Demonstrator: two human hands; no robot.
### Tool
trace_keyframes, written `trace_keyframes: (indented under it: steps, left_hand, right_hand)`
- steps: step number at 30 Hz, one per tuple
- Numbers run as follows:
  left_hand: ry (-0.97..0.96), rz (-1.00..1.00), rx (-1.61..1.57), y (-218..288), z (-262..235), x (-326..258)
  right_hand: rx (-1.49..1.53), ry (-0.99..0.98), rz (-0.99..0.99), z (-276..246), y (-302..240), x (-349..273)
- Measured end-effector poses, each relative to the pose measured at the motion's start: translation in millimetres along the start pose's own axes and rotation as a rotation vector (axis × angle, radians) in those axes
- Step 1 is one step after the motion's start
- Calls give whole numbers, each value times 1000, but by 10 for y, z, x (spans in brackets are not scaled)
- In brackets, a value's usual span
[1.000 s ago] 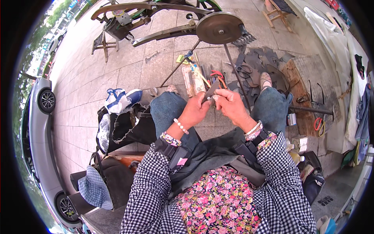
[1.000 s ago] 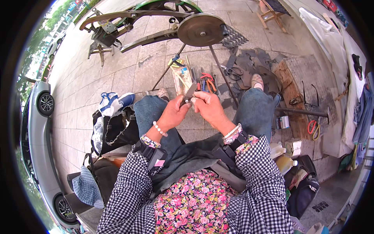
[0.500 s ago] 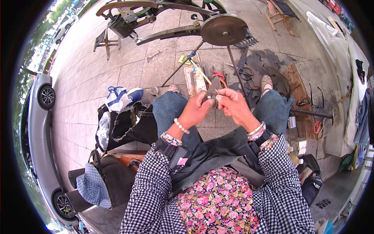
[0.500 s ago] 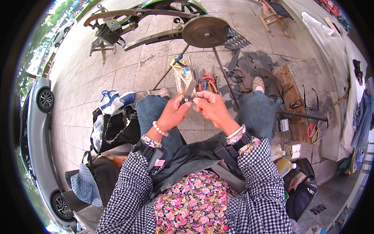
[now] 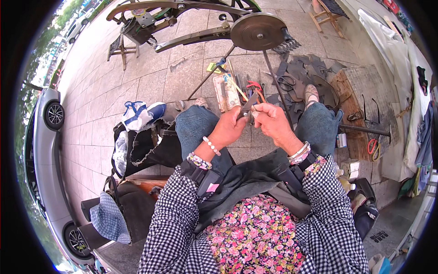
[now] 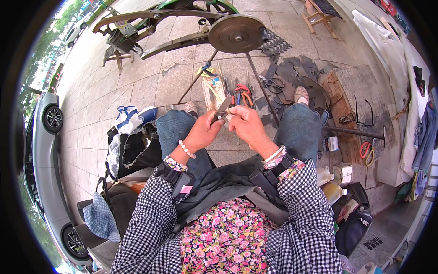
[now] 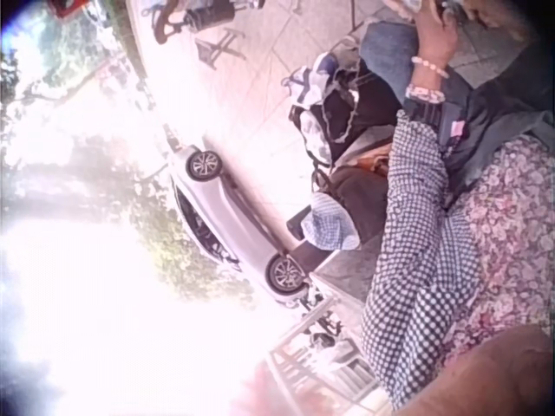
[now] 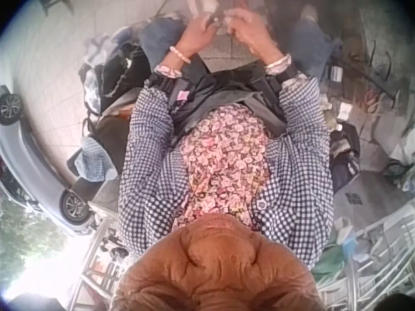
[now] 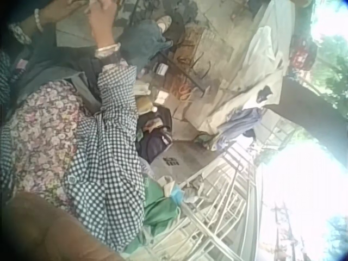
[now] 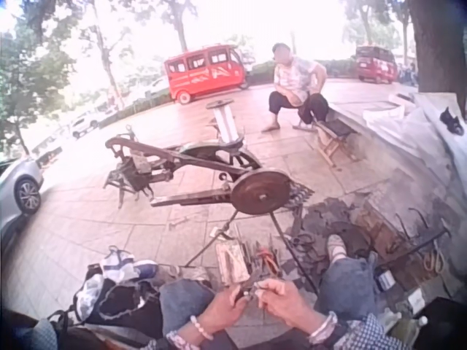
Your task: Repairing a shoe component by manipulating leather and metal parts with hand tools.
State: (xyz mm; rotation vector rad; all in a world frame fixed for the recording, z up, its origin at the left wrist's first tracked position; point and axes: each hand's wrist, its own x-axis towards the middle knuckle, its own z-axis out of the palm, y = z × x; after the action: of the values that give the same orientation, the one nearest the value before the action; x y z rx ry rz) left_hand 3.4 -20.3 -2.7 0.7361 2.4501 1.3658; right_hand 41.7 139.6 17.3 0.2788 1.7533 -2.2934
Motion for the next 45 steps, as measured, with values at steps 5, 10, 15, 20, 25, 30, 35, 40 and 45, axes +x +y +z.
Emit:
trace_keyframes:
  steps: [5,10,15,20,25,30,35,40,45]
  left_hand:
    - [-105,35,-75,42,40,-20]
    - [-116,23,-75,37,13,-27]
    - [20,-103,-379,111,-67,-28]
    - [44,-72,-139,21,-25,-12]
    - [-16,-25,-17,23,11,-22]
    - [-55,57,-146,61,37,-14]
    - [-80,-75,-280,179,-70,-32]
    - [69,-17,-275,119,-85,-18]
    - [76,-9,-124,68,-39,-11]
  right_hand:
    - [77,-11,72,-80,53,69]
    - [103,-60,85,-71,39,80]
    - [212,-117,36,-24,30,37]
    - [155,-93,-1,-6,39,30]
    - [156,-51,13,-40,26,48]
    - [218,-123,42,-100,75,91]
    - [219,-120,-12,-19,7,29]
    - [279,-164,56,9,-25,-2]
    - [175,-129,56,-9,-13,-5]
